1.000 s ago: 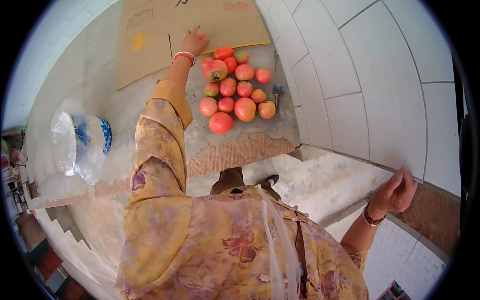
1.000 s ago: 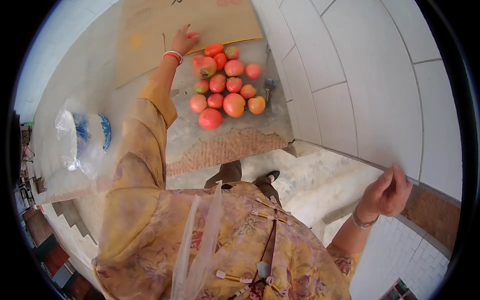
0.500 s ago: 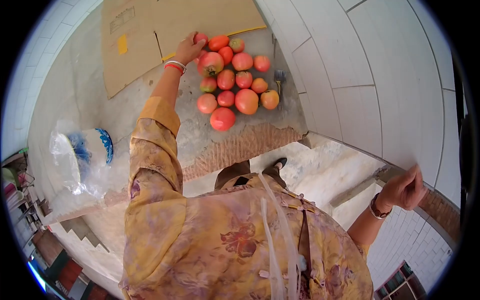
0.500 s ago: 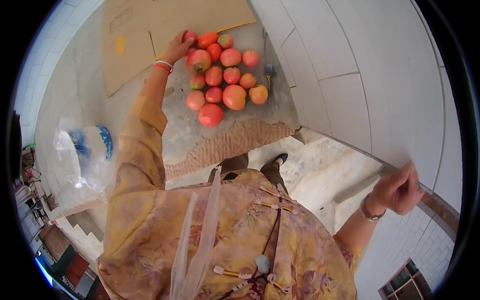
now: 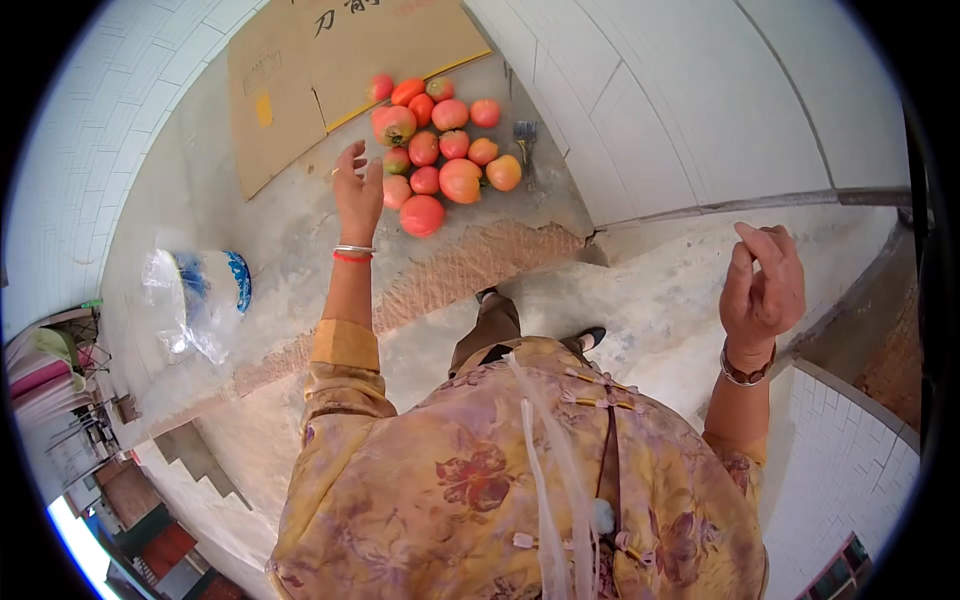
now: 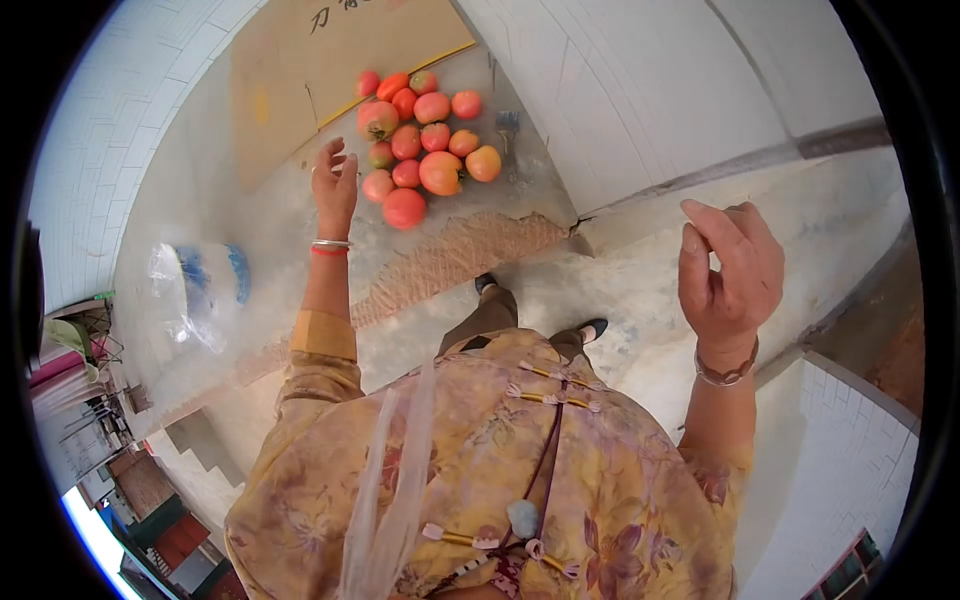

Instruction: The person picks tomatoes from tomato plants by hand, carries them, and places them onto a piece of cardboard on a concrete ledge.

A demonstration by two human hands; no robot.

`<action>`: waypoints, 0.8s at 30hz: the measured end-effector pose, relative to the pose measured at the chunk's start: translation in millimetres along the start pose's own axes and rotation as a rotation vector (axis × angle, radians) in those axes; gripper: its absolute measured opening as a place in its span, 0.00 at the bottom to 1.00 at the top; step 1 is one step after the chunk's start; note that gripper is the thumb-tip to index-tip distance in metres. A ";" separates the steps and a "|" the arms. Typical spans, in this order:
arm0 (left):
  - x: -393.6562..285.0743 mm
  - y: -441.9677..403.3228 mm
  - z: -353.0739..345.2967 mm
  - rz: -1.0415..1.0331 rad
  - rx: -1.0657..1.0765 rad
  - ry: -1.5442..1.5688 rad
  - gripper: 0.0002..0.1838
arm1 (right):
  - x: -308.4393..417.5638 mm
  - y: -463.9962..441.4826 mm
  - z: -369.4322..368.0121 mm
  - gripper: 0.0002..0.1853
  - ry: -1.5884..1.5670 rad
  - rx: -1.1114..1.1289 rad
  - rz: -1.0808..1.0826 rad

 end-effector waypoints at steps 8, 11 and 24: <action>-37.8 278.5 -96.4 0.073 0.432 -0.151 0.14 | -43.4 291.9 63.9 0.15 -0.216 0.269 -0.805; -60.5 328.2 -160.0 0.037 0.614 -0.168 0.13 | -41.6 397.9 121.9 0.11 -0.137 0.251 -1.031; -248.4 359.2 -428.4 -0.433 0.959 -0.262 0.11 | -123.4 585.2 308.5 0.09 0.220 -0.061 -1.406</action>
Point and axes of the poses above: each hand's wrist, its own y-axis away from the middle knuckle, its own z-axis out of the back of the hand, x = y × z, the point moved 6 cm from there along -y, towards the middle knuckle, and after that the axes turned 8 degrees about z, right-handed, at the moved point
